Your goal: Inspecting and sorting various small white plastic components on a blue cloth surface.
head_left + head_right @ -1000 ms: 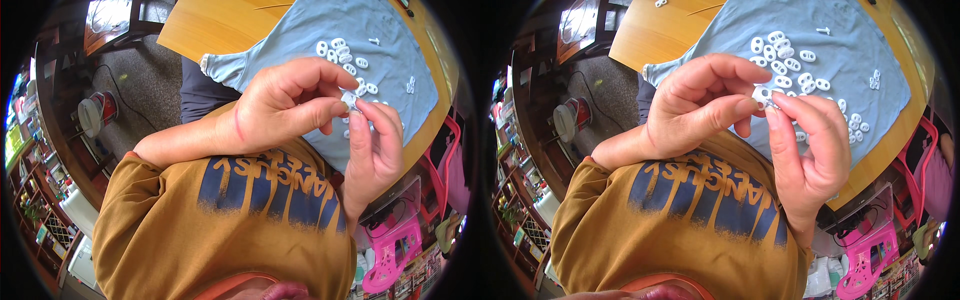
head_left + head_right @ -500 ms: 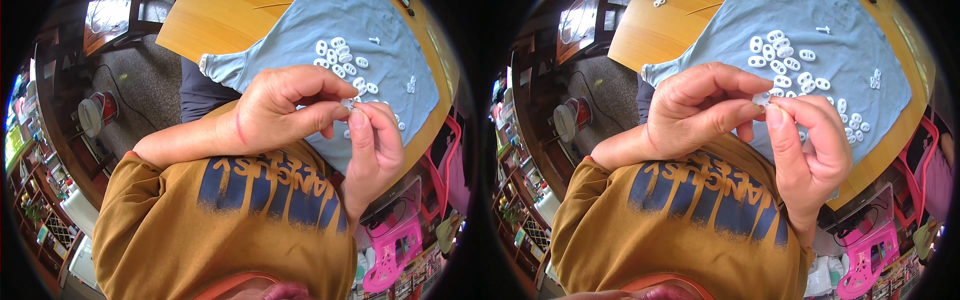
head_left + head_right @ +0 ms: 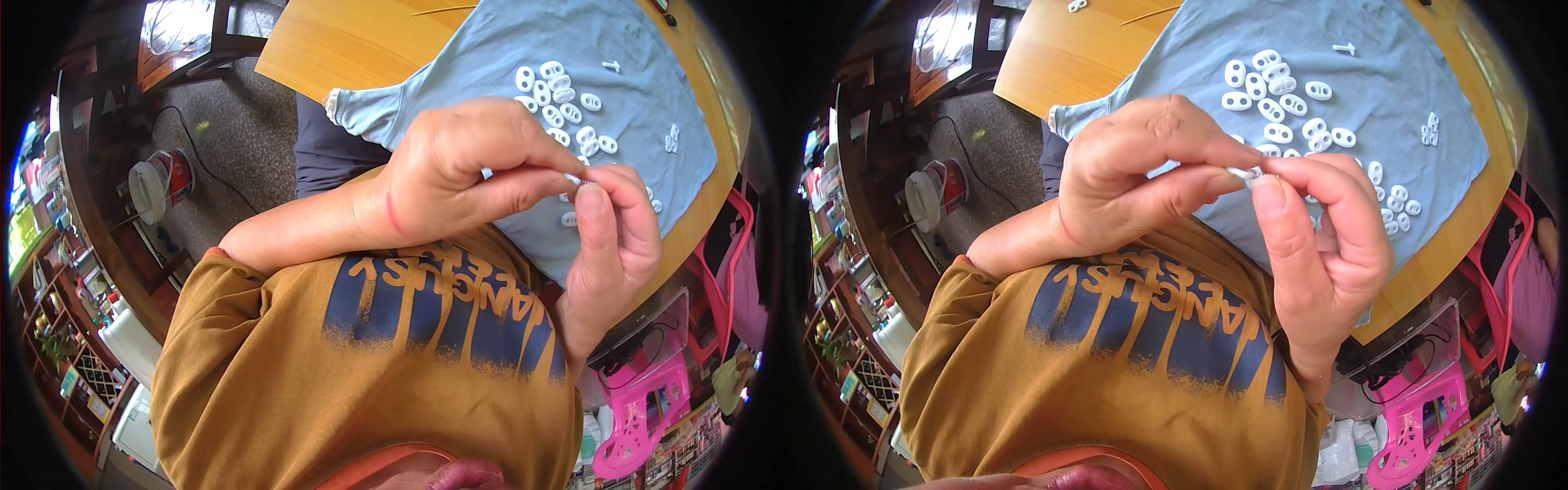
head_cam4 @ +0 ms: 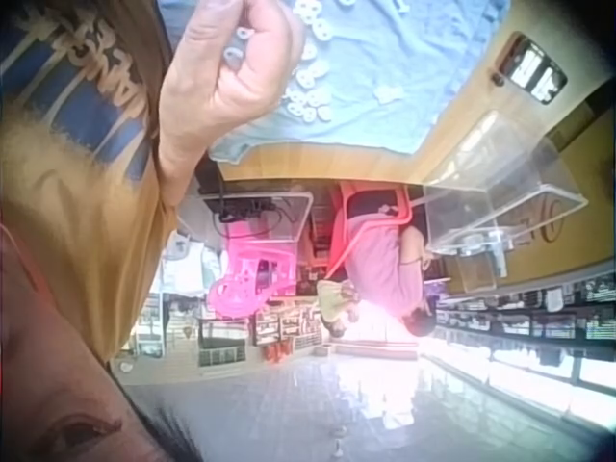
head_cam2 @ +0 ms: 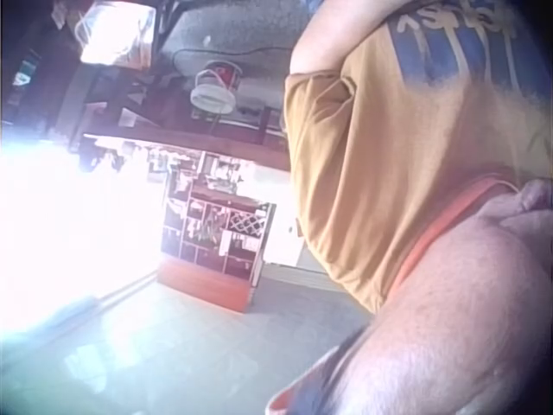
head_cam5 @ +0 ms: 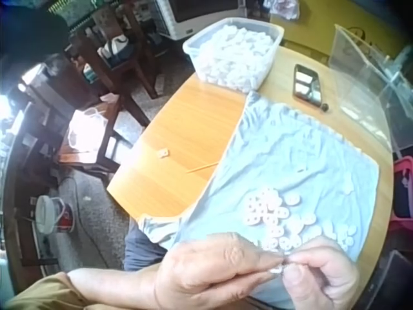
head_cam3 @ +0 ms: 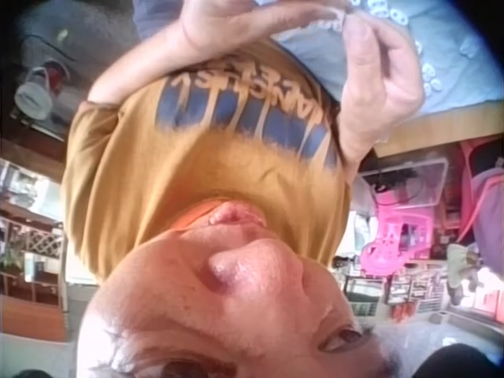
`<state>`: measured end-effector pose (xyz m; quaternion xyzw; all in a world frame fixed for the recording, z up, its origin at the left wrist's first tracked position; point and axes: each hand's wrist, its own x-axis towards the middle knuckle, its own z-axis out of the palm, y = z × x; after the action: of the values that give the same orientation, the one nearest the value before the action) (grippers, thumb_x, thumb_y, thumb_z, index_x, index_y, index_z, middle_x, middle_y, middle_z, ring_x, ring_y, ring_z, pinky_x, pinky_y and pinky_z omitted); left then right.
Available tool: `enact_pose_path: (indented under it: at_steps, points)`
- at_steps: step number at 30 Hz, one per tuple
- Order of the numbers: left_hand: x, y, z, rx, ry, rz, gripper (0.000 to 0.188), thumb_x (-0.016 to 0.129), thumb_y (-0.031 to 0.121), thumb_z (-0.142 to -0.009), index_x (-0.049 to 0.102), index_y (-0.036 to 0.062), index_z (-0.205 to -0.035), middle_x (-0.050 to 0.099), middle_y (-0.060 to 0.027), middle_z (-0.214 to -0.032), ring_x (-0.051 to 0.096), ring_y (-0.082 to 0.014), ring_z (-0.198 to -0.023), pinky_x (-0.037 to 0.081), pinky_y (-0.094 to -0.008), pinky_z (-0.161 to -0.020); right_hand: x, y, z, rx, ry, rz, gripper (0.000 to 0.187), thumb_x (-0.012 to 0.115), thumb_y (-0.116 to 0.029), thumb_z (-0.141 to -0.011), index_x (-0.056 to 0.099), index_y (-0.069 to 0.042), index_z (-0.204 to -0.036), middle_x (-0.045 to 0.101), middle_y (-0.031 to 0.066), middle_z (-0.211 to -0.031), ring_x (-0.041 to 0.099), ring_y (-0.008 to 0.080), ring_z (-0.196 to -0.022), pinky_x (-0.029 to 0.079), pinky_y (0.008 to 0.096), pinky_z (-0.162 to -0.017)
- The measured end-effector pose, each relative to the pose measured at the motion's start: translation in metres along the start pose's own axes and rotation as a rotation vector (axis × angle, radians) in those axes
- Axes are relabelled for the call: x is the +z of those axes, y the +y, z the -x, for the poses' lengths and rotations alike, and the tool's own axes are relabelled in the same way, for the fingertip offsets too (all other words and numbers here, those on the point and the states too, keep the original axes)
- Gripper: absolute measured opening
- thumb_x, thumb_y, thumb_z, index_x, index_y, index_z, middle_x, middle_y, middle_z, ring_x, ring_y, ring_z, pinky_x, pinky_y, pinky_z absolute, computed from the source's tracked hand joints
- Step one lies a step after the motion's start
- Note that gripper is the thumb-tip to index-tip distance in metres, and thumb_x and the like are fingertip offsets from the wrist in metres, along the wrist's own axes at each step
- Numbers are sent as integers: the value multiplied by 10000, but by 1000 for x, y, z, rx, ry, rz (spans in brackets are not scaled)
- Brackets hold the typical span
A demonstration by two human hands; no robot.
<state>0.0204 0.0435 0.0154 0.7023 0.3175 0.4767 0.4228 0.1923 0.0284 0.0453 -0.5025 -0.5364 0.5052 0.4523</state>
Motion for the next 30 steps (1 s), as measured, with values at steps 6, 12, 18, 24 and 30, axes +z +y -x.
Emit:
enact_pose_path:
  at_steps: [6, 12, 18, 24, 30]
  points:
    - [6, 19, -1, -617, 139, 642, 122, 590, 71, -851, 613, -14, -936, 616, -79, -845, 580, -106, -687, 490, -213, -610, -2, 0, 0, 14, -18, -49, 103, 586, 4, -808, 592, 52, -899, 541, 42, -844, 452, 66, -712, 356, 189, -627]
    - [6, 20, 1, -776, 154, 801, 134, 585, 82, -859, 600, -11, -954, 624, -76, -879, 585, -99, -661, 497, -208, -604, 2, 3, 0, 40, -16, -99, 107, 576, 10, -818, 591, 54, -914, 551, 49, -857, 469, 65, -733, 363, 183, -642]
    - [6, 24, -3, -784, 143, 785, 136, 591, 76, -855, 591, -13, -958, 624, -73, -881, 586, -96, -653, 495, -200, -593, 3, -2, 0, 11, 0, -75, 102, 567, 34, -816, 589, 56, -913, 562, 64, -865, 506, 92, -769, 398, 199, -686]
    - [6, 23, -3, -784, 142, 783, 123, 591, 70, -853, 585, -13, -944, 621, -66, -871, 584, -93, -652, 488, -194, -578, 3, -2, -4, -9, 2, -32, 73, 569, 47, -803, 587, 46, -874, 562, 61, -825, 504, 99, -746, 397, 207, -674]
    - [8, 25, -3, -814, 150, 652, 94, 577, 23, -846, 580, -23, -928, 623, -81, -848, 581, -98, -636, 489, -200, -565, 2, -1, -3, 0, -4, 15, 25, 593, 28, -787, 572, 18, -797, 548, 53, -745, 499, 111, -687, 399, 217, -639]
